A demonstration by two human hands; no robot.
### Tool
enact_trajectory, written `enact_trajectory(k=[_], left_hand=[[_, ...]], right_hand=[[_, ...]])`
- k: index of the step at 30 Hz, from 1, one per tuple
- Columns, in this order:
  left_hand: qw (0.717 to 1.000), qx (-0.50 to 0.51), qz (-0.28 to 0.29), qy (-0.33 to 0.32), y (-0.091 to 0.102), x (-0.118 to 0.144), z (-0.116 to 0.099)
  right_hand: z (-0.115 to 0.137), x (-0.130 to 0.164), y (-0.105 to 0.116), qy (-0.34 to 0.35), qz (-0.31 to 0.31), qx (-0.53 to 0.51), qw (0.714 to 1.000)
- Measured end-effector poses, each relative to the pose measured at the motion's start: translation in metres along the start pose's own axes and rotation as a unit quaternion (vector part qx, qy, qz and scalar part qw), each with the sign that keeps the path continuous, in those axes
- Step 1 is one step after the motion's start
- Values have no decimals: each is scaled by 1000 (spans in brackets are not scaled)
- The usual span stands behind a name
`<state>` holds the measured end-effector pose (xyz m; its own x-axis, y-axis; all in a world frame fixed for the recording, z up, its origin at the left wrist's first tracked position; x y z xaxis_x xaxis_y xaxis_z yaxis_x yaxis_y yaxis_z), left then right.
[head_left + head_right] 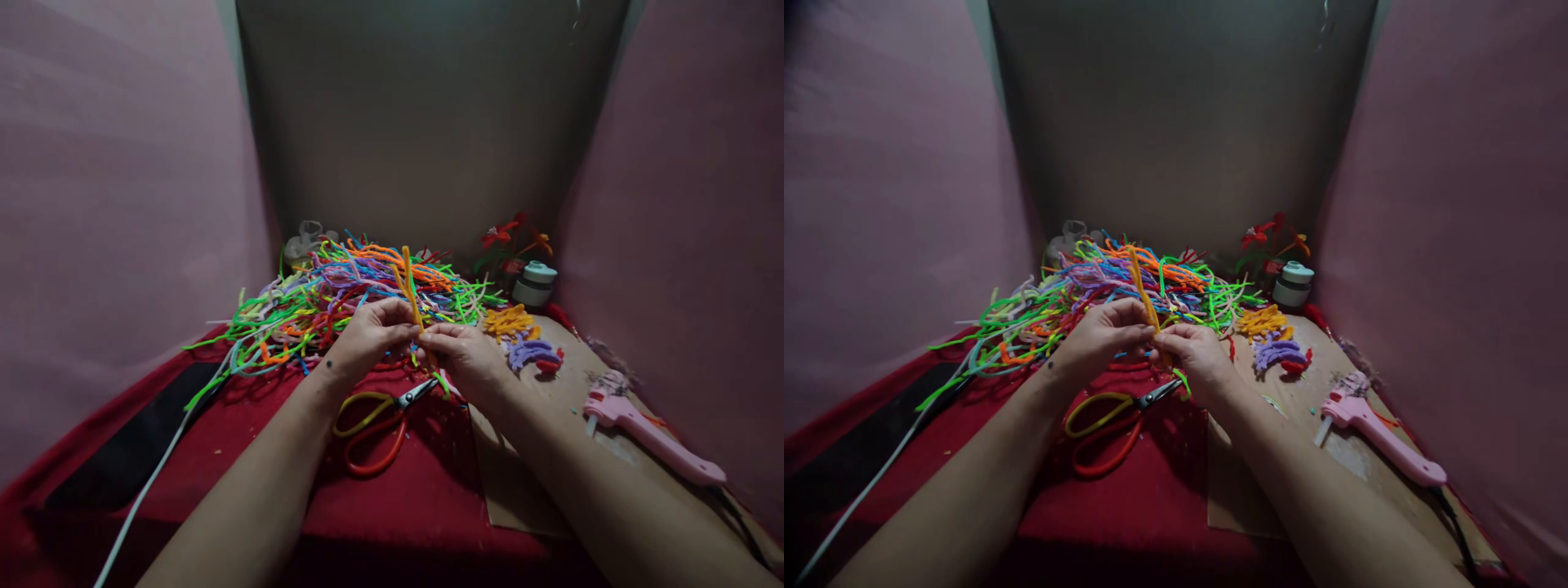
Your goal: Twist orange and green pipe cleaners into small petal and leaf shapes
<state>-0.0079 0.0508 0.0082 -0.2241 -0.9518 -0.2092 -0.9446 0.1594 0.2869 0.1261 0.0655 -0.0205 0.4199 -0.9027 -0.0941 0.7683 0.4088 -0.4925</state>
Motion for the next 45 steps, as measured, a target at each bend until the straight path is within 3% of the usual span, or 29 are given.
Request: enact_trajectory(k=[3,6,10,14,17,19,20,22,24,26,29,31,33,34,37,39,41,45], left_hand=[[998,-50,-23,-32,1,-1,-2],[970,-186,-70,-139,3,-2,-6],[871,-375,-127,-292,3,1,-13],[748,-546,-161,-342,1,11,-24],[713,-601,-127,-339,-4,16,-30],[721,-616,-90,-304,-6,18,-32],[742,-609,-79,-270,-7,17,-32],[821,-542,-66,-164,-5,15,-29],[915,-401,-40,-31,-1,13,-22],[972,-228,-8,62,0,11,-14],[994,-17,36,104,-1,9,-8],[986,91,76,116,-3,10,-7],[979,141,92,114,-4,13,-11],[983,135,77,99,-3,15,-14],[998,49,-23,-10,3,19,-28],[991,-11,-76,-110,7,22,-38],[969,-99,-99,-204,9,24,-44],[902,-288,-121,-297,7,27,-48]], right_hand=[[1,0,0,6,8,-7,1000],[3,0,0,8,11,-7,1000],[7,0,0,6,13,14,1000],[11,2,-2,5,25,68,997],[12,3,-2,9,17,123,992],[12,5,-3,24,5,175,984],[12,6,-4,40,2,211,977],[13,10,-7,101,2,309,946],[15,16,-12,203,-1,422,883],[18,25,-19,318,4,506,801],[21,37,-27,442,27,565,696],[23,42,-30,479,39,568,668],[26,45,-30,489,41,531,690],[28,45,-29,479,36,496,723],[31,37,-22,363,12,327,872],[28,30,-17,257,19,197,946],[26,24,-15,187,43,109,975],[23,22,-14,138,78,70,985]])
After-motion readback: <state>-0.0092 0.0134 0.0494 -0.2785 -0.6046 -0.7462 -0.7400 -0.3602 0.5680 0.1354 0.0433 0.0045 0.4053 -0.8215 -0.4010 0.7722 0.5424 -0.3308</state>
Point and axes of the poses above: each hand's wrist, its own x-axis away from the middle knuckle, its own y-axis out of the back of the hand, z = x × y, the point moved 3 cm from there along -x, towards the middle knuckle, and after that the axes turned 12 degrees about -x, right-handed, at the moved point
